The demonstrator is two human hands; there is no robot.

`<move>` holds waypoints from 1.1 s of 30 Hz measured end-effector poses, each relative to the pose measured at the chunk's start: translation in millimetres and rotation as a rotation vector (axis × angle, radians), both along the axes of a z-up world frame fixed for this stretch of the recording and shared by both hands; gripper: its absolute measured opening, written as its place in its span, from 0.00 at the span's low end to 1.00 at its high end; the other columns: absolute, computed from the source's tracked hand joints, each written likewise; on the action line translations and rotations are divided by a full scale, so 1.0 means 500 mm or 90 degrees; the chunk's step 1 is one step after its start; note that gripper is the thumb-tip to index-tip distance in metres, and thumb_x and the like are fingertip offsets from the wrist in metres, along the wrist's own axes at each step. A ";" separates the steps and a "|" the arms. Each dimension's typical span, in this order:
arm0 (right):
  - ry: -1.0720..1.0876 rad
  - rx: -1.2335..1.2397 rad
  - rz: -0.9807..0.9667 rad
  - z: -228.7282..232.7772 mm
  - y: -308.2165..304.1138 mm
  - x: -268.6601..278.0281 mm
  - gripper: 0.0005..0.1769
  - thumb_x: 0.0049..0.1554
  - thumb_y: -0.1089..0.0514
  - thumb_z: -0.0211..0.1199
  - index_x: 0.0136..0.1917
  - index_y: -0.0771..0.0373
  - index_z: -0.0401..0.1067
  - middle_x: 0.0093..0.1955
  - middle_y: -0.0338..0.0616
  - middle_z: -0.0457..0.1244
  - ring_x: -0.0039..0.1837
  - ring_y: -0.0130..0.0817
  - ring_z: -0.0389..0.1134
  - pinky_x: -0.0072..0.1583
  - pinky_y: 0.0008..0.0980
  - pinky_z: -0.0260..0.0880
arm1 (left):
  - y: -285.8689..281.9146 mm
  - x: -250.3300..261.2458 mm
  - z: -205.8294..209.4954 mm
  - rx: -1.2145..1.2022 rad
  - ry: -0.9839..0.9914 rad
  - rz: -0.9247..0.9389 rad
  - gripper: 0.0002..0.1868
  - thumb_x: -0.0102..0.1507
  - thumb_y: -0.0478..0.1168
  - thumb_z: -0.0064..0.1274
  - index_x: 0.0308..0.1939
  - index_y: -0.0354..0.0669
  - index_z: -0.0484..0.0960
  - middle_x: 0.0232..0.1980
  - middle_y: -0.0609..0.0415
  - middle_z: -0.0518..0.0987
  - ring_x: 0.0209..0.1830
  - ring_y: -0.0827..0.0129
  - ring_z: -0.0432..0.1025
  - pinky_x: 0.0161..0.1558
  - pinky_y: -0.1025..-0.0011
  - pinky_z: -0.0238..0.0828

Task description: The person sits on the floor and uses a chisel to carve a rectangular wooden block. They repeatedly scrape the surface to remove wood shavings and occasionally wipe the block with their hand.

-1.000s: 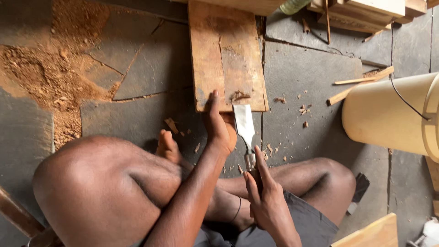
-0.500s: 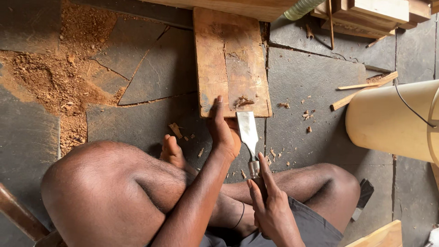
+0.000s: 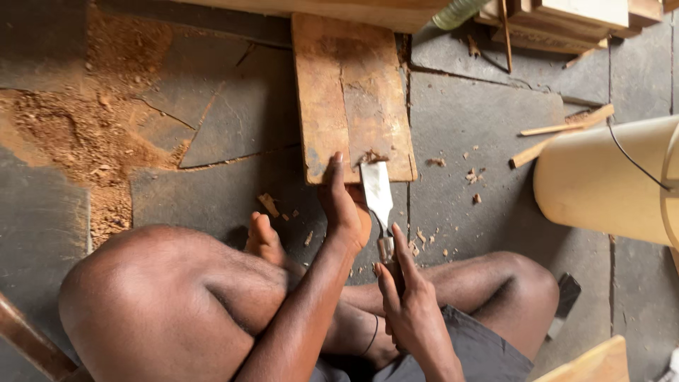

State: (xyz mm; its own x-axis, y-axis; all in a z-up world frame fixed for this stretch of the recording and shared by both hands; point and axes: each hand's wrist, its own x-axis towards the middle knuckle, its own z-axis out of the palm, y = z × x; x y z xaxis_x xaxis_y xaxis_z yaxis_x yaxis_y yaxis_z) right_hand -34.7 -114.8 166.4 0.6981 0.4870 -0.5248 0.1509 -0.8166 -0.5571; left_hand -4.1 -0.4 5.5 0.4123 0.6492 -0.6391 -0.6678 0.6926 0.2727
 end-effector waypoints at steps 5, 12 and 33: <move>-0.025 0.004 0.045 0.003 -0.016 0.007 0.41 0.61 0.56 0.58 0.84 0.47 0.48 0.34 0.55 0.67 0.27 0.31 0.60 0.33 0.36 0.68 | -0.001 -0.001 -0.004 -0.004 0.009 -0.019 0.34 0.65 0.55 0.55 0.68 0.35 0.70 0.58 0.47 0.72 0.53 0.60 0.68 0.51 0.62 0.65; 0.055 -0.097 -0.027 0.026 -0.037 -0.004 0.45 0.60 0.54 0.60 0.86 0.39 0.46 0.32 0.49 0.67 0.25 0.35 0.57 0.33 0.41 0.66 | 0.011 -0.001 0.011 0.009 0.008 -0.001 0.33 0.63 0.55 0.55 0.67 0.39 0.72 0.62 0.50 0.77 0.58 0.66 0.72 0.57 0.65 0.71; -0.107 0.091 0.129 -0.028 -0.031 -0.003 0.39 0.64 0.55 0.56 0.84 0.53 0.45 0.61 0.65 0.68 0.60 0.52 0.71 0.55 0.44 0.71 | -0.006 0.000 -0.006 0.039 0.103 -0.057 0.38 0.64 0.59 0.50 0.74 0.45 0.66 0.77 0.54 0.65 0.76 0.68 0.56 0.70 0.64 0.53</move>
